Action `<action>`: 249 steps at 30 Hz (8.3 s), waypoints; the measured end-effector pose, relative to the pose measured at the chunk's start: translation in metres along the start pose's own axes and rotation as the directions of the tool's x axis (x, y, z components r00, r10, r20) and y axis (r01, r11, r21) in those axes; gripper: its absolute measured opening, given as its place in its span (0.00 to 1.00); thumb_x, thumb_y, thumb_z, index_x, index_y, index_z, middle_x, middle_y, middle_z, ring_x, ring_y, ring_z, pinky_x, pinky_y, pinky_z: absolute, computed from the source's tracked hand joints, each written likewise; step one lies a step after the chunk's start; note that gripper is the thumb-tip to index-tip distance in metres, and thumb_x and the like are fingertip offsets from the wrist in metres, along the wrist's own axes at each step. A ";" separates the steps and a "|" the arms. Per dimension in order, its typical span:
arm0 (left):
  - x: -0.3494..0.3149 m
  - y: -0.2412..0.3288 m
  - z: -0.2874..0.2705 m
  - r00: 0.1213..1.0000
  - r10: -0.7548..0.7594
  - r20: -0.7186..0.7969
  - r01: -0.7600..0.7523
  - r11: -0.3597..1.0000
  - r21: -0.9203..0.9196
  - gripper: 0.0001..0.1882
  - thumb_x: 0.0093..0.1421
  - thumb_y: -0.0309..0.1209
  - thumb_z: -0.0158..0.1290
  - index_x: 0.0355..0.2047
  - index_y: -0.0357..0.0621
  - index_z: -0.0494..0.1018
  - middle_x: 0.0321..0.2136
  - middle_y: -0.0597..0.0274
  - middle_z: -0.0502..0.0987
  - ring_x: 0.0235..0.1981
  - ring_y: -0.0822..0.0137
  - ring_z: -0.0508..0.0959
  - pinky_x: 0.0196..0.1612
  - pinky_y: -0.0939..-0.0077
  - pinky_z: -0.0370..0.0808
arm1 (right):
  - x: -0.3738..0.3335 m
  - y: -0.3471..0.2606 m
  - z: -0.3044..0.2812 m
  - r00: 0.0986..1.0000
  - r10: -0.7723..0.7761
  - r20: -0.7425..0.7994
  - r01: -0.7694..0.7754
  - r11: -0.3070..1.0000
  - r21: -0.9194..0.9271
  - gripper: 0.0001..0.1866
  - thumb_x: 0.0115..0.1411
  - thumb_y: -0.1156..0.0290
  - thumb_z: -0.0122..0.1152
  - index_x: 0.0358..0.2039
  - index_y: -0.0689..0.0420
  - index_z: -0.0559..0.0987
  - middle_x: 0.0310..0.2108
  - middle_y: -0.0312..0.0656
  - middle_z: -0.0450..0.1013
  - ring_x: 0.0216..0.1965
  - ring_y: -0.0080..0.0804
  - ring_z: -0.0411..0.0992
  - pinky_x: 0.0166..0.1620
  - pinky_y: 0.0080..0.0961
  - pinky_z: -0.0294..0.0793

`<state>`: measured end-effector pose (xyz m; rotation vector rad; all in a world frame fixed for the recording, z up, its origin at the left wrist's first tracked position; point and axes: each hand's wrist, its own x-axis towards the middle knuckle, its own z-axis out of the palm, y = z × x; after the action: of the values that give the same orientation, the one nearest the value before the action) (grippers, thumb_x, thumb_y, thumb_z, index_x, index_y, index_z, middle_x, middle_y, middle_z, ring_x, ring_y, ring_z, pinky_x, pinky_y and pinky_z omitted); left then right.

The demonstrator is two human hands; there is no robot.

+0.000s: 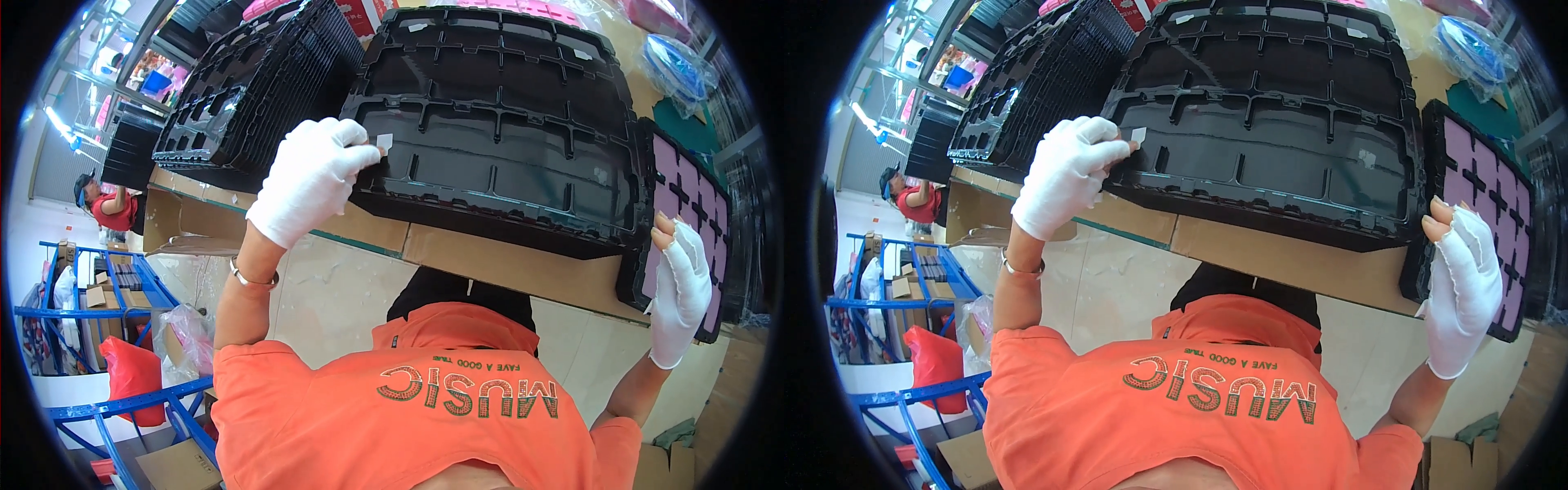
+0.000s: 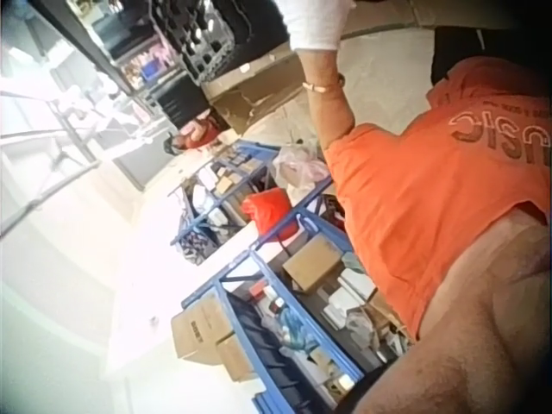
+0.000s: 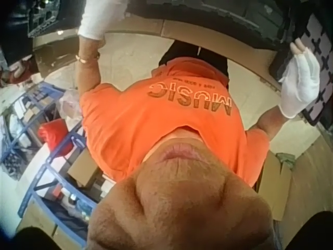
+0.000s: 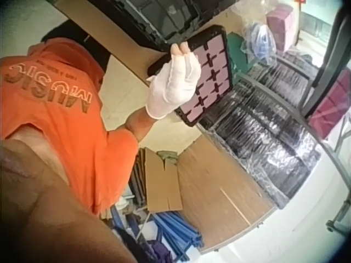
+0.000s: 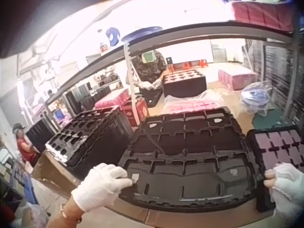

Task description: The person applies adhesive stickers onto black plastic trays by hand, fits pink foam inserts onto the trays, and stacks the assembled trays on the table.

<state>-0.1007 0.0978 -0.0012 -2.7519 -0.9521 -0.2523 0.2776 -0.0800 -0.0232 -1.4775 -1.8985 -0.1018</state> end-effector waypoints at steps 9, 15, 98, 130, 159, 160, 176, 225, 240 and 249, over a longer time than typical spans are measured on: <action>0.013 0.003 0.006 0.998 0.007 -0.068 -0.007 1.000 -0.007 0.04 0.52 0.26 0.61 0.29 0.45 0.79 0.28 0.64 0.76 0.31 0.60 0.75 0.35 0.68 0.71 | 0.000 0.004 0.002 1.000 0.019 0.000 -0.019 0.998 0.065 0.23 0.47 0.94 0.53 0.43 0.62 0.79 0.46 0.46 0.76 0.51 0.42 0.73 0.58 0.32 0.66; 0.015 -0.003 0.007 0.999 0.004 -0.044 -0.004 1.000 -0.005 0.04 0.51 0.27 0.61 0.29 0.45 0.79 0.27 0.64 0.76 0.31 0.60 0.75 0.35 0.68 0.71 | -0.003 0.003 0.000 0.998 0.065 -0.008 -0.064 0.997 0.048 0.23 0.47 0.95 0.52 0.44 0.62 0.79 0.46 0.46 0.76 0.52 0.42 0.72 0.56 0.30 0.66; 0.017 -0.009 0.004 0.997 0.061 -0.038 -0.064 0.992 -0.110 0.02 0.49 0.25 0.61 0.25 0.44 0.79 0.24 0.61 0.77 0.30 0.59 0.75 0.36 0.67 0.71 | -0.007 0.010 0.006 0.996 0.077 -0.036 -0.073 0.992 0.100 0.21 0.51 0.94 0.53 0.44 0.62 0.78 0.44 0.45 0.75 0.47 0.36 0.74 0.49 0.21 0.69; 0.011 -0.022 -0.003 0.994 -0.096 -0.043 0.067 0.894 -0.443 0.10 0.48 0.20 0.54 0.32 0.42 0.78 0.29 0.59 0.76 0.29 0.58 0.76 0.34 0.70 0.73 | -0.016 0.002 0.002 0.993 0.106 -0.057 -0.103 0.993 0.053 0.19 0.54 0.93 0.54 0.44 0.62 0.78 0.44 0.44 0.76 0.45 0.32 0.73 0.46 0.19 0.69; 0.014 -0.009 0.007 0.996 0.041 -0.074 -0.047 0.995 -0.083 0.04 0.49 0.25 0.61 0.27 0.45 0.80 0.27 0.65 0.77 0.32 0.59 0.75 0.38 0.67 0.72 | 0.000 0.001 0.005 0.999 0.037 -0.004 -0.037 0.999 0.024 0.22 0.52 0.94 0.52 0.45 0.62 0.78 0.46 0.46 0.76 0.47 0.35 0.74 0.48 0.21 0.69; 0.016 -0.007 0.006 0.997 0.041 -0.066 -0.044 0.998 -0.054 0.04 0.49 0.25 0.61 0.27 0.45 0.80 0.27 0.65 0.77 0.32 0.59 0.75 0.39 0.67 0.72 | -0.002 0.001 0.005 0.999 0.041 -0.004 -0.041 0.999 0.025 0.22 0.52 0.94 0.52 0.45 0.62 0.78 0.46 0.46 0.76 0.47 0.35 0.74 0.48 0.21 0.69; 0.032 -0.044 0.021 0.883 -0.270 -0.384 0.151 0.938 -0.312 0.03 0.51 0.23 0.57 0.28 0.39 0.78 0.29 0.62 0.78 0.25 0.65 0.78 0.28 0.74 0.74 | -0.014 0.006 -0.001 0.992 0.107 -0.066 -0.104 0.993 0.051 0.21 0.51 0.94 0.54 0.45 0.62 0.78 0.44 0.46 0.76 0.48 0.37 0.74 0.56 0.29 0.66; 0.173 -0.185 0.086 0.850 -0.369 0.375 0.234 -0.372 -0.898 0.06 0.56 0.24 0.47 0.24 0.34 0.70 0.34 0.40 0.76 0.23 0.66 0.71 0.25 0.78 0.67 | -0.023 0.015 0.004 0.953 0.237 -0.186 -0.220 0.969 0.108 0.19 0.47 0.94 0.54 0.39 0.63 0.78 0.39 0.45 0.76 0.42 0.39 0.75 0.46 0.26 0.72; 0.271 -0.011 0.054 0.989 -0.029 0.144 0.133 0.587 -0.799 0.11 0.58 0.35 0.57 0.31 0.39 0.81 0.20 0.65 0.73 0.16 0.75 0.68 0.19 0.79 0.64 | -0.033 0.022 0.001 0.936 0.274 -0.222 -0.260 0.961 0.093 0.19 0.46 0.92 0.56 0.39 0.61 0.80 0.38 0.45 0.77 0.41 0.41 0.75 0.45 0.28 0.73; 0.366 0.083 0.068 0.941 0.227 0.251 -0.265 0.956 0.128 0.20 0.50 0.48 0.60 0.30 0.43 0.83 0.28 0.50 0.81 0.32 0.49 0.81 0.37 0.62 0.77 | -0.056 0.035 -0.008 0.910 0.326 -0.258 -0.319 0.945 0.070 0.18 0.47 0.91 0.56 0.38 0.60 0.80 0.39 0.44 0.77 0.41 0.41 0.75 0.44 0.28 0.73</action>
<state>0.2405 0.2669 0.0057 -2.7531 -0.6311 0.1874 0.3167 -0.1178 -0.0620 -1.6491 -1.4183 -0.1141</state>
